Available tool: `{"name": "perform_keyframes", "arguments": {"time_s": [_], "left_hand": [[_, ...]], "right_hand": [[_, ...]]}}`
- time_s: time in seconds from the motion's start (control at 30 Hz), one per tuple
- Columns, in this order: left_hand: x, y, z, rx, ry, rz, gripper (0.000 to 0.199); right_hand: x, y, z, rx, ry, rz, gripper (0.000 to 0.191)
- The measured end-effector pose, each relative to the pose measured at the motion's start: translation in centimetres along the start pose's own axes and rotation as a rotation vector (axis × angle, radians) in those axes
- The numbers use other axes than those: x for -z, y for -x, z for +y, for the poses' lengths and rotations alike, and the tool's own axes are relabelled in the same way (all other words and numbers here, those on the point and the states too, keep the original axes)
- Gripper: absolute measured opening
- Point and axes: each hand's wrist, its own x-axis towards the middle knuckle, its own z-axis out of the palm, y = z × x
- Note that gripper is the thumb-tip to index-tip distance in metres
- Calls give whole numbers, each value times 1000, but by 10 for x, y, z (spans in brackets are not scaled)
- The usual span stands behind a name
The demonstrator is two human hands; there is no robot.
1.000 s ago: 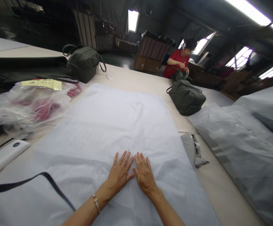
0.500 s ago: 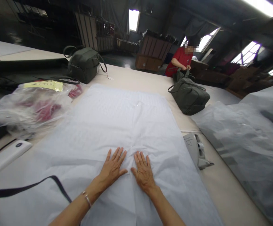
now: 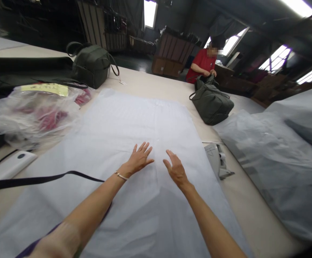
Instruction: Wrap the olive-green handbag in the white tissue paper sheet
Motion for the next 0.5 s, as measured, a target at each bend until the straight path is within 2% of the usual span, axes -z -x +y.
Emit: {"name": "perform_keyframes", "arguments": {"time_s": [0.1, 0.17, 0.2, 0.27, 0.33, 0.37, 0.43, 0.5], "left_hand": [[5, 79, 22, -144, 32, 6, 56], [1, 141, 43, -259, 78, -6, 65], [-3, 171, 54, -291, 106, -29, 74], [-13, 223, 77, -366, 169, -113, 92], [-25, 259, 94, -440, 222, -204, 101], [-31, 270, 100, -466, 241, -234, 101], [-39, 282, 106, -479, 254, -242, 92], [-40, 283, 105, -477, 242, -187, 74]], "right_hand": [[27, 108, -1, 45, -106, -36, 28], [36, 182, 0, 44, -91, -97, 18], [38, 214, 1, 57, -66, -140, 18], [34, 261, 2, 100, -4, -225, 34], [24, 283, 4, 116, 40, -252, 46], [19, 286, 4, 103, 46, -238, 43], [10, 281, 5, 37, 12, -185, 29], [10, 268, 3, -68, -87, -140, 16]]}}
